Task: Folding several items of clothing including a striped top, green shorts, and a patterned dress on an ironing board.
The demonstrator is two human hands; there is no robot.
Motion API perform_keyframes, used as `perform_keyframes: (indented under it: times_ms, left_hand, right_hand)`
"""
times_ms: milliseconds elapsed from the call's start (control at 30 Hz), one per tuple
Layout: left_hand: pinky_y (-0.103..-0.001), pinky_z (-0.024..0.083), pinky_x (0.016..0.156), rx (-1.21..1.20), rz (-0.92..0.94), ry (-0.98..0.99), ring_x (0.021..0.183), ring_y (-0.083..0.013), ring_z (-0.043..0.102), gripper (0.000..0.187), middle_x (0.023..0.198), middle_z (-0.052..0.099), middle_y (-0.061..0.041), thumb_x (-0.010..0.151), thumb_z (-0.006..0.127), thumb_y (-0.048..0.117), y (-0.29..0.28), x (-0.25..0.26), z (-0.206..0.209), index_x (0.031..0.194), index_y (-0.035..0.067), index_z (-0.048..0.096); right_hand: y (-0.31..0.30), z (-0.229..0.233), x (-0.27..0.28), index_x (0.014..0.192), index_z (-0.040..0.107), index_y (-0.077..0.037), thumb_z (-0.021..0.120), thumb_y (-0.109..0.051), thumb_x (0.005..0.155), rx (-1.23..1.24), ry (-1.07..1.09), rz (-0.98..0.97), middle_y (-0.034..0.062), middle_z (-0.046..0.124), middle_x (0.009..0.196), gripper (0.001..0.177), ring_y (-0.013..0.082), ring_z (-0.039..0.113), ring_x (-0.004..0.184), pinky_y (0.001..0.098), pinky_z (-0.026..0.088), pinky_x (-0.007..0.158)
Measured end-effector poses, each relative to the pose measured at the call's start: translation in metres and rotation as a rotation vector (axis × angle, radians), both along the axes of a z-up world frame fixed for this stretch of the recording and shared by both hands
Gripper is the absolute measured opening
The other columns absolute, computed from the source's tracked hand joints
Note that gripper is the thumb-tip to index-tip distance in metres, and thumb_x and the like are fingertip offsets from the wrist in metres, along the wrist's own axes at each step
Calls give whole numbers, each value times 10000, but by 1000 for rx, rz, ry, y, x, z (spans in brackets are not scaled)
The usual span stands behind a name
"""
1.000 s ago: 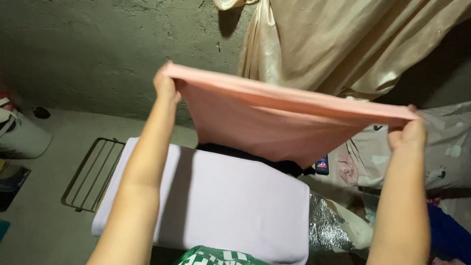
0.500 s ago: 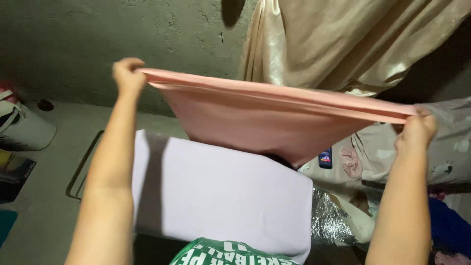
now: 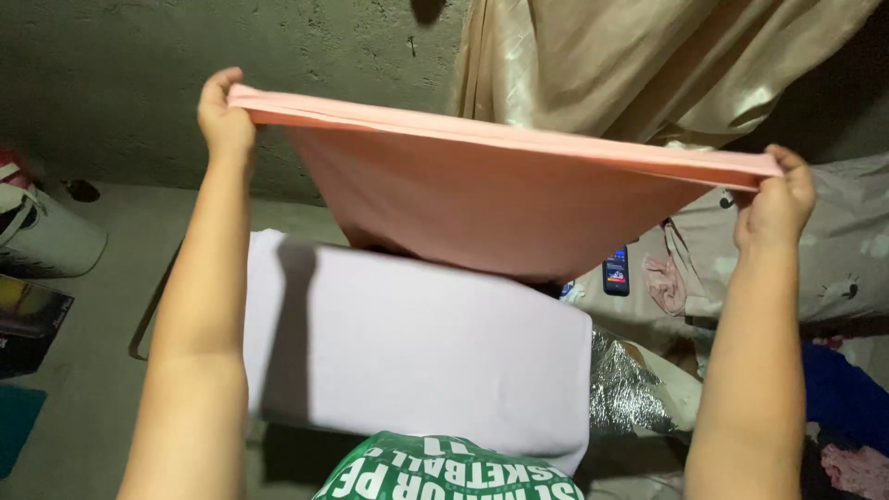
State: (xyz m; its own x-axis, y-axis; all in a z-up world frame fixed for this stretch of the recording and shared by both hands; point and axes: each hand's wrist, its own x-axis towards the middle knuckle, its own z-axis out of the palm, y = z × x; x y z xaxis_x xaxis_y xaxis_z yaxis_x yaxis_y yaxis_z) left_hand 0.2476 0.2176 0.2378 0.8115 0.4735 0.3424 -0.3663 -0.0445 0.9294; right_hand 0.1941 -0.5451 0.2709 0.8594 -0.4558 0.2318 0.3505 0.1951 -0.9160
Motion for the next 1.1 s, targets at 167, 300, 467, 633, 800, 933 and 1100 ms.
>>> perform_keyframes:
  times_ms: [167, 300, 467, 633, 800, 933, 1100]
  left_hand:
    - [-347, 565, 850, 444, -9, 22, 1006, -233, 711, 535, 1130, 738, -157, 795, 455, -152, 7, -9, -50, 1251, -21, 702]
    - [-356, 575, 608, 394, -40, 603, 742, -218, 726, 414, 960, 744, -155, 873, 509, -77, 4, -30, -57, 1213, -3, 733]
    - [-345, 522, 535, 207, -55, 574, 679, -200, 677, 411, 952, 741, -117, 900, 495, -64, 27, -27, -64, 1229, 33, 722]
    - [-317, 568, 616, 118, -96, 418, 794, -173, 710, 326, 1002, 746, -84, 963, 525, -44, 52, -50, -29, 1214, 59, 705]
    - [-336, 607, 692, 286, -51, 207, 871, -178, 710, 376, 1083, 725, -46, 874, 556, -78, 63, -155, -15, 1200, 38, 705]
    - [-336, 581, 732, 764, -31, 424, 861, -176, 693, 256, 1012, 729, -115, 865, 773, 92, 82, -286, -85, 1106, 9, 745]
    - [-322, 583, 771, 422, -195, 876, 852, -176, 708, 89, 940, 773, -103, 880, 656, 4, 104, -398, -198, 930, -4, 729]
  right_hand:
    - [3, -37, -6, 1102, 649, -71, 616, -38, 1033, -121, 249, -11, 80, 695, 1013, 83, 176, 694, 831, 316, 603, 685]
    - [-16, -101, 6, 1118, 657, -17, 574, 18, 980, -171, 582, 31, 105, 645, 871, 164, 176, 579, 628, 304, 445, 514]
    - [-19, -100, 23, 1165, 666, -50, 564, -30, 1001, 47, 415, 138, 85, 653, 912, 194, 180, 602, 662, 306, 486, 545]
    - [-13, -55, -4, 1238, 676, -70, 585, 8, 1029, 114, 238, 197, 82, 679, 1150, 241, 224, 684, 1010, 401, 618, 864]
    - [-5, -43, -121, 1179, 654, -18, 567, 59, 1083, 14, 19, 265, 104, 663, 1146, 151, 228, 642, 1032, 382, 572, 971]
    - [-59, -183, -243, 967, 603, -11, 587, 53, 1010, -116, 207, 150, 84, 651, 1010, 79, 204, 600, 892, 349, 536, 883]
    - [-74, -352, -368, 1073, 694, -60, 572, -18, 977, -92, 883, 87, 66, 679, 982, 161, 171, 622, 807, 324, 520, 687]
